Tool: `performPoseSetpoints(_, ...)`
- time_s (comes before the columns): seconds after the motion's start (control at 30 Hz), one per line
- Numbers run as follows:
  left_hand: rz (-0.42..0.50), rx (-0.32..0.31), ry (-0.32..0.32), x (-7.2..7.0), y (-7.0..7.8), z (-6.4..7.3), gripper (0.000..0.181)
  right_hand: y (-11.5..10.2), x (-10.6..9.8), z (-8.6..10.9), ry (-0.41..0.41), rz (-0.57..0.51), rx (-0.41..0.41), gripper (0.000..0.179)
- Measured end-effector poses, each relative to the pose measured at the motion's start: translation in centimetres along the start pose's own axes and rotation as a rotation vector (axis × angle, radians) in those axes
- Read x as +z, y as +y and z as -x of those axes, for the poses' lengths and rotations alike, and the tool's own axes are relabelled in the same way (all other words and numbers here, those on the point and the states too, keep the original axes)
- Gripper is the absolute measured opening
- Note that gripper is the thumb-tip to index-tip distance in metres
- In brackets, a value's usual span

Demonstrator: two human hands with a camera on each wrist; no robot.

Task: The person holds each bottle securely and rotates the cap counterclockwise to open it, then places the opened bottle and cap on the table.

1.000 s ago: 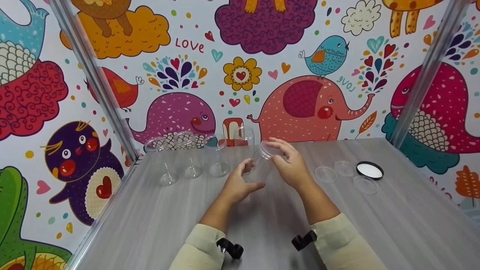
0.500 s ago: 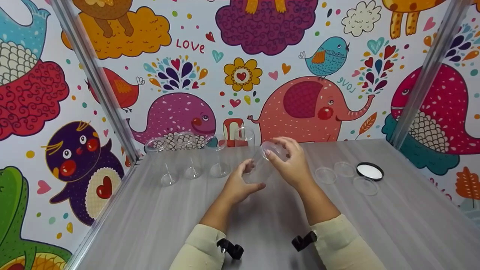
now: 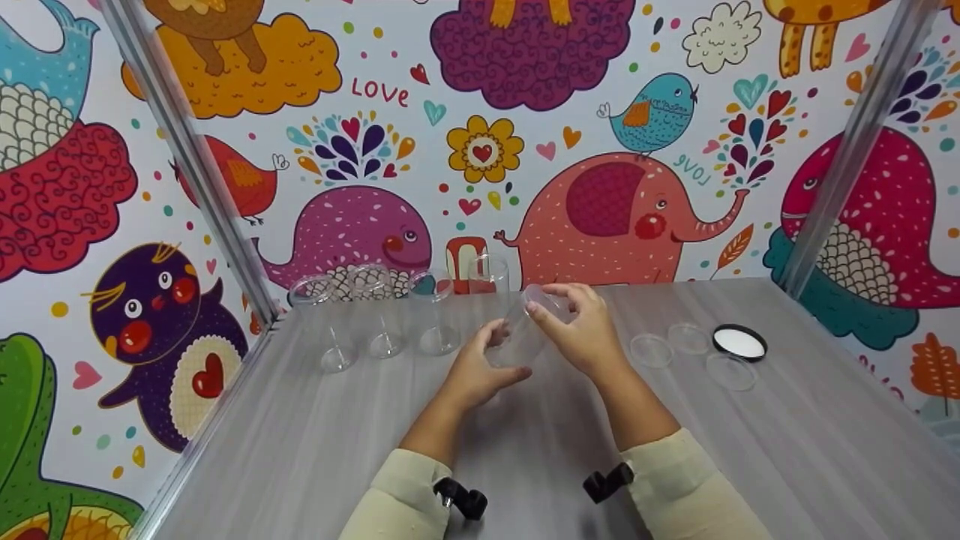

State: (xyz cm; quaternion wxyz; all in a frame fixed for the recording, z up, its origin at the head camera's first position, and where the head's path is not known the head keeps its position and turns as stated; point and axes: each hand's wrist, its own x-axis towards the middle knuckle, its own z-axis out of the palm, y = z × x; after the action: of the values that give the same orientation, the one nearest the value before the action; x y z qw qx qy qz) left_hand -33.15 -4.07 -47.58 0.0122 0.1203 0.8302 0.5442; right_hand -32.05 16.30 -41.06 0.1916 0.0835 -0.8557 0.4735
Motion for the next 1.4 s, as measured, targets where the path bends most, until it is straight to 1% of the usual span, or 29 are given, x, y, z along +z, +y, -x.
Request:
performPoseSetpoints(0.17, 0.001, 0.003, -0.005, -0.01, -0.06, -0.02, 0.094, -0.02, -0.01, 0.07, -0.003, -0.012, -0.007, 0.049)
performPoseSetpoints(0.3, 0.004, 0.012, -0.006, -0.02, -0.06, -0.07, 0.094, 0.00, -0.01, 0.10, -0.001, -0.044, -0.043, 0.041)
performPoseSetpoints(0.4, 0.012, 0.005, -0.007, -0.02, 0.01, -0.07, 0.095, -0.01, 0.00, 0.09, -0.006, -0.081, -0.077, 0.035)
performPoseSetpoints(0.5, 0.023, -0.017, -0.005, -0.03, 0.08, -0.04, 0.097, 0.01, 0.04, 0.07, -0.018, -0.119, -0.104, 0.037)
performPoseSetpoints(0.63, 0.032, -0.031, -0.003, -0.06, 0.08, -0.04, 0.099, 0.02, 0.10, 0.07, -0.032, -0.152, -0.118, 0.040)
performPoseSetpoints(0.97, 0.031, -0.019, -0.003, -0.04, -0.09, -0.17, 0.099, -0.03, 0.11, -0.03, -0.027, -0.164, -0.138, 0.039)
performPoseSetpoints(1.07, 0.023, -0.014, -0.006, 0.00, -0.12, -0.16, 0.098, -0.12, 0.03, 0.00, -0.008, -0.138, -0.130, 0.036)
performPoseSetpoints(1.13, 0.016, -0.007, -0.008, 0.00, -0.10, -0.11, 0.097, -0.10, -0.02, -0.03, 0.013, -0.100, -0.111, 0.041)
performPoseSetpoints(1.2, 0.011, -0.002, -0.007, -0.01, -0.05, -0.06, 0.097, -0.12, -0.07, -0.03, 0.028, -0.060, -0.074, 0.049)
performPoseSetpoints(1.3, 0.009, 0.001, -0.004, -0.01, 0.03, 0.04, 0.096, -0.08, -0.05, -0.04, 0.020, -0.017, -0.018, 0.059)
performPoseSetpoints(1.4, 0.011, -0.004, -0.003, 0.02, 0.13, 0.09, 0.097, -0.14, -0.06, 0.01, 0.006, -0.004, 0.006, 0.060)
